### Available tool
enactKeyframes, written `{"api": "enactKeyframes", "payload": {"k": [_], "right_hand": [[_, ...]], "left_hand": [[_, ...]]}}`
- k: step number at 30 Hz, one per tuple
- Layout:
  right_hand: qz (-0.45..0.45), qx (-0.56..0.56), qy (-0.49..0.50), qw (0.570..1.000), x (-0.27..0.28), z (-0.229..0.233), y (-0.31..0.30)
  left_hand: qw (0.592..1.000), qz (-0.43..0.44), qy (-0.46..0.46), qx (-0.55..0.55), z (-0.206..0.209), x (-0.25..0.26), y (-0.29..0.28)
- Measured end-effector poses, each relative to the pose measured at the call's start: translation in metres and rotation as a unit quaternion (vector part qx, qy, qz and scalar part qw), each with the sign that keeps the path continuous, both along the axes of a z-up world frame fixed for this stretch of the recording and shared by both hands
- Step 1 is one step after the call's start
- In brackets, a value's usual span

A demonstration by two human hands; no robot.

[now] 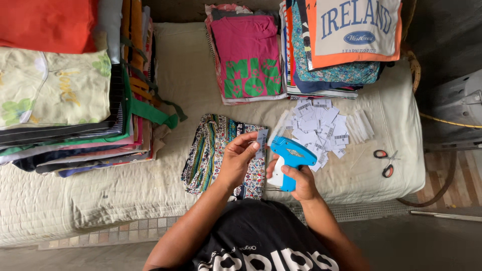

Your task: The person uses a tagging gun to attach price labels to various items of clothing and towels by hand, then places the tagged items into stacks.

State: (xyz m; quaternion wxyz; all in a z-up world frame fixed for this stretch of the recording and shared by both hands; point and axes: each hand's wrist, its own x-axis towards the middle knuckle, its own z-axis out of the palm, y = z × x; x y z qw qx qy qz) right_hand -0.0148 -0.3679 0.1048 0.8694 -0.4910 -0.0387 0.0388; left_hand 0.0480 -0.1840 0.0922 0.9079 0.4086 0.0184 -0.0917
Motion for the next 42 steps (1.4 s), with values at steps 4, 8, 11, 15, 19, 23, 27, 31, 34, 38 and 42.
{"api": "enactKeyframes", "payload": {"k": [4,8,11,15,19,23,27,31,34,38,42], "right_hand": [[0.000,0.000,0.007,1.000,-0.007,-0.014,0.007],[-0.049,0.023,0.103,0.993,-0.013,-0.021,0.021],[-0.058,0.022,0.143,0.988,-0.014,-0.035,0.022],[-0.051,-0.004,0.191,0.980,-0.015,-0.059,0.014],[-0.045,-0.009,0.237,0.970,-0.016,-0.075,0.014],[-0.032,-0.022,0.273,0.961,-0.017,-0.086,0.023],[-0.012,-0.028,0.290,0.957,-0.017,-0.093,0.035],[0.025,-0.046,0.290,0.956,-0.016,-0.095,0.044],[0.057,-0.049,0.294,0.953,-0.017,-0.096,0.056],[0.108,-0.051,0.308,0.944,-0.024,-0.095,0.077],[0.179,-0.031,0.326,0.928,-0.028,-0.094,0.090]], "left_hand": [[0.993,0.011,-0.064,0.099,0.018,-0.007,0.009],[0.972,0.020,-0.134,0.192,0.015,-0.012,0.018],[0.961,0.008,-0.152,0.231,0.004,-0.013,0.029],[0.948,0.022,-0.107,0.299,-0.003,-0.013,0.074],[0.924,0.093,-0.030,0.371,-0.031,-0.023,0.138],[0.844,0.088,0.081,0.522,-0.054,-0.053,0.184],[0.767,0.014,0.039,0.640,-0.078,-0.083,0.198],[0.737,-0.015,0.004,0.676,-0.086,-0.100,0.199],[0.719,-0.015,0.008,0.695,-0.091,-0.100,0.195],[0.693,-0.007,-0.003,0.721,-0.096,-0.096,0.183],[0.726,-0.003,0.016,0.687,-0.095,-0.087,0.174]]}}
